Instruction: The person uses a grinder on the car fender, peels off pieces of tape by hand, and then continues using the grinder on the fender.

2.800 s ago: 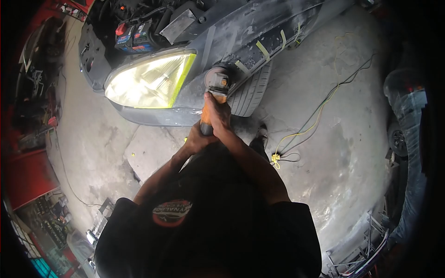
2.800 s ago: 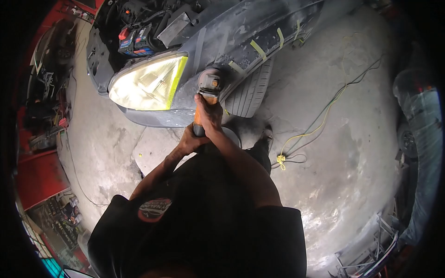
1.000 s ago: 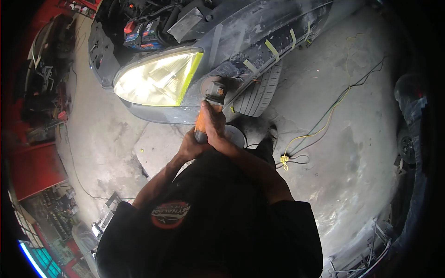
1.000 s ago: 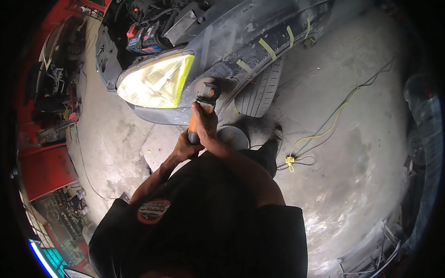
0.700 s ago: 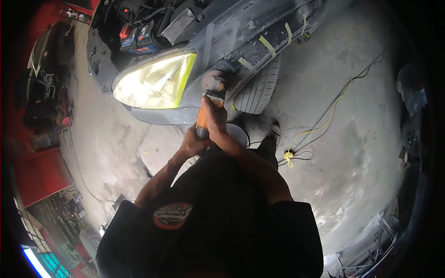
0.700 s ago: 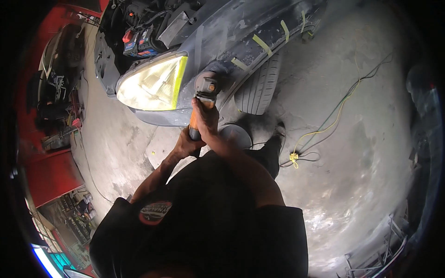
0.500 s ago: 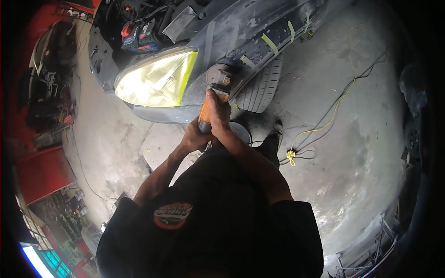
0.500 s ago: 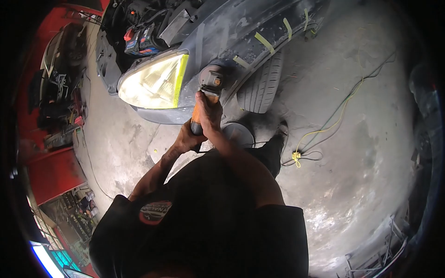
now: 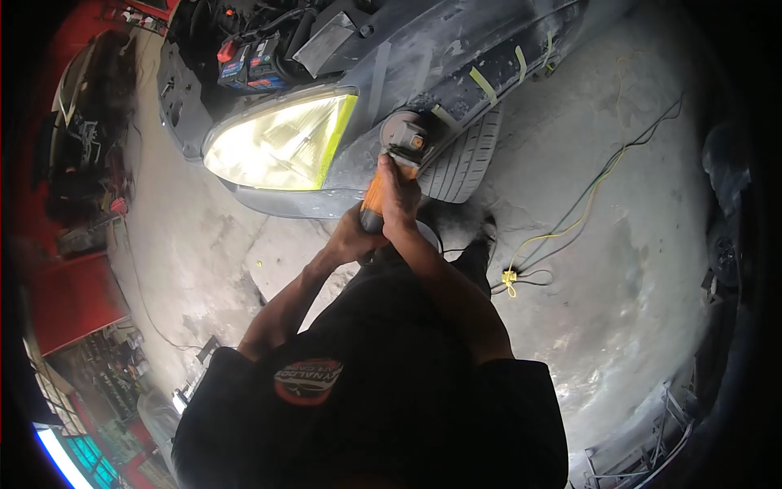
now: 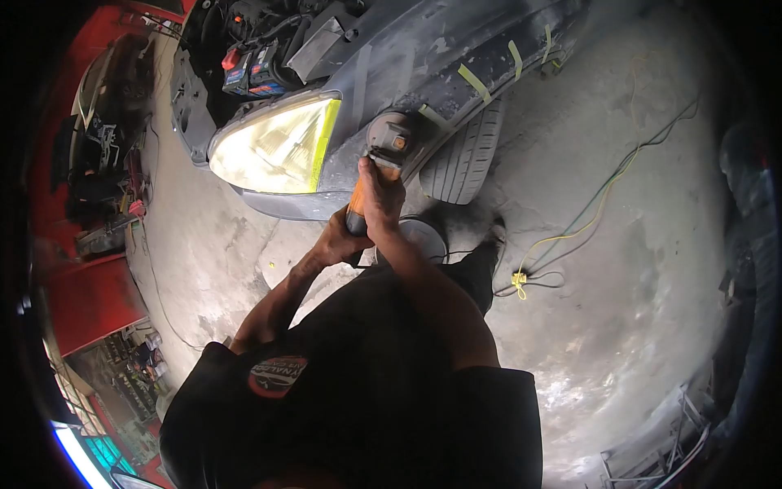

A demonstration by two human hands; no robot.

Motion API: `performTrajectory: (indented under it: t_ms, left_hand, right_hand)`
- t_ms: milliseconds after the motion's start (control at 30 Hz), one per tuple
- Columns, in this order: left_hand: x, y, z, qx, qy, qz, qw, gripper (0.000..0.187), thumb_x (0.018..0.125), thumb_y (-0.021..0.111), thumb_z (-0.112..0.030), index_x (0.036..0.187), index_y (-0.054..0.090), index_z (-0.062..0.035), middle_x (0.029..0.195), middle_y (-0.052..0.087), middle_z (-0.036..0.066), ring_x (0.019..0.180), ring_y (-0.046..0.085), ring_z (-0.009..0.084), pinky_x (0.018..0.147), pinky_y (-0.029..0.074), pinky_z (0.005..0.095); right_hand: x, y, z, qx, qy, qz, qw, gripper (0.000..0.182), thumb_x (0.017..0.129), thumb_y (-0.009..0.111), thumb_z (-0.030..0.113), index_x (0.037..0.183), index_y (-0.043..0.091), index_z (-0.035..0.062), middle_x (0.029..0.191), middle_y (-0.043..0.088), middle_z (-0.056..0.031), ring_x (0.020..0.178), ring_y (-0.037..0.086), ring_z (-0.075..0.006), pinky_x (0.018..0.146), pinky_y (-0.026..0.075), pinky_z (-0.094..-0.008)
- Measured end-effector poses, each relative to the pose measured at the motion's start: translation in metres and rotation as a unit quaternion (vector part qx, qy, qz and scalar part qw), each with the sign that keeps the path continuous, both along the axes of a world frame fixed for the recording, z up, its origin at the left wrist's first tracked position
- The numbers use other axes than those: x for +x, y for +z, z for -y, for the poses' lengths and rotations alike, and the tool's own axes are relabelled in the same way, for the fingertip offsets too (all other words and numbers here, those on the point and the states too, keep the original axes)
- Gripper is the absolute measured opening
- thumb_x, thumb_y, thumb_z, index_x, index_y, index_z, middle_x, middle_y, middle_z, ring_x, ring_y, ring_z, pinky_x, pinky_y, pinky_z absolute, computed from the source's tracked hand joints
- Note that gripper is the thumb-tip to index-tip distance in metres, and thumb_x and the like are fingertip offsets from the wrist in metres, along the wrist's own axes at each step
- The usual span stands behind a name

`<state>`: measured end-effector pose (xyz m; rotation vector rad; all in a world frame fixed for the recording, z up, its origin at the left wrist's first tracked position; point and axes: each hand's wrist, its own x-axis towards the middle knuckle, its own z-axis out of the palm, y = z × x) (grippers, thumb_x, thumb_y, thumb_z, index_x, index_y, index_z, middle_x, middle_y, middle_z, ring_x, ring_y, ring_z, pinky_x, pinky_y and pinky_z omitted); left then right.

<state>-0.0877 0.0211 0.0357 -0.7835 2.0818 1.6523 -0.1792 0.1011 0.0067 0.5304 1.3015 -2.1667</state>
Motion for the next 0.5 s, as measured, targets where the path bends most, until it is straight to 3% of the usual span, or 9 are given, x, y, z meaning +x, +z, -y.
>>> performTrajectory:
  t_ms: [167,300,333,467,500]
  left_hand:
    - [0.047,-0.01,0.006,0.002,0.034,-0.047,0.998,0.065,0.071,0.085,-0.012,0.127,0.055,0.0016,0.099,0.068,0.007,0.083,0.064,0.0129,0.07,0.054,0.0307]
    - [0.058,0.001,0.001,-0.02,0.039,-0.029,0.999,0.066,0.071,0.085,-0.013,0.127,0.055,0.0018,0.101,0.068,0.008,0.087,0.065,0.0134,0.075,0.054,0.0313]
    - [0.058,-0.005,0.001,-0.034,0.039,-0.048,0.998,0.065,0.071,0.085,-0.012,0.127,0.055,0.0018,0.099,0.068,0.008,0.084,0.065,0.0131,0.072,0.054,0.0311]
    - [0.033,-0.011,-0.006,-0.027,0.034,-0.063,0.997,0.062,0.071,0.085,-0.011,0.124,0.055,0.0016,0.092,0.068,0.008,0.071,0.064,0.012,0.061,0.053,0.0303]
    - [0.022,-0.008,-0.007,-0.008,0.032,-0.052,0.998,0.062,0.071,0.085,-0.011,0.123,0.055,0.0015,0.091,0.068,0.008,0.068,0.064,0.0117,0.058,0.053,0.03]
  right_hand:
    - [0.039,-0.011,0.009,-0.02,0.051,0.024,0.998,0.048,0.088,0.078,0.04,0.112,0.066,-0.0001,0.101,0.068,-0.0063,0.089,0.064,-0.0156,0.081,0.051,-0.0323]
    - [0.054,-0.008,0.01,-0.022,0.066,0.009,0.998,0.044,0.089,0.077,0.038,0.108,0.065,0.0004,0.093,0.067,-0.0058,0.08,0.064,-0.0145,0.072,0.052,-0.0309]
    - [0.05,0.006,0.006,-0.032,0.057,0.029,0.997,0.041,0.09,0.077,0.036,0.105,0.064,0.0007,0.087,0.065,-0.0057,0.07,0.063,-0.0143,0.063,0.053,-0.0312]
    - [0.024,0.011,-0.003,-0.035,0.012,0.056,0.998,0.038,0.089,0.077,0.034,0.102,0.063,0.0011,0.083,0.064,-0.006,0.062,0.061,-0.0141,0.056,0.051,-0.032]
    - [0.017,0.003,-0.003,-0.036,-0.006,0.024,0.999,0.04,0.089,0.077,0.035,0.104,0.064,0.0001,0.087,0.066,-0.0072,0.07,0.063,-0.0155,0.063,0.052,-0.0323]
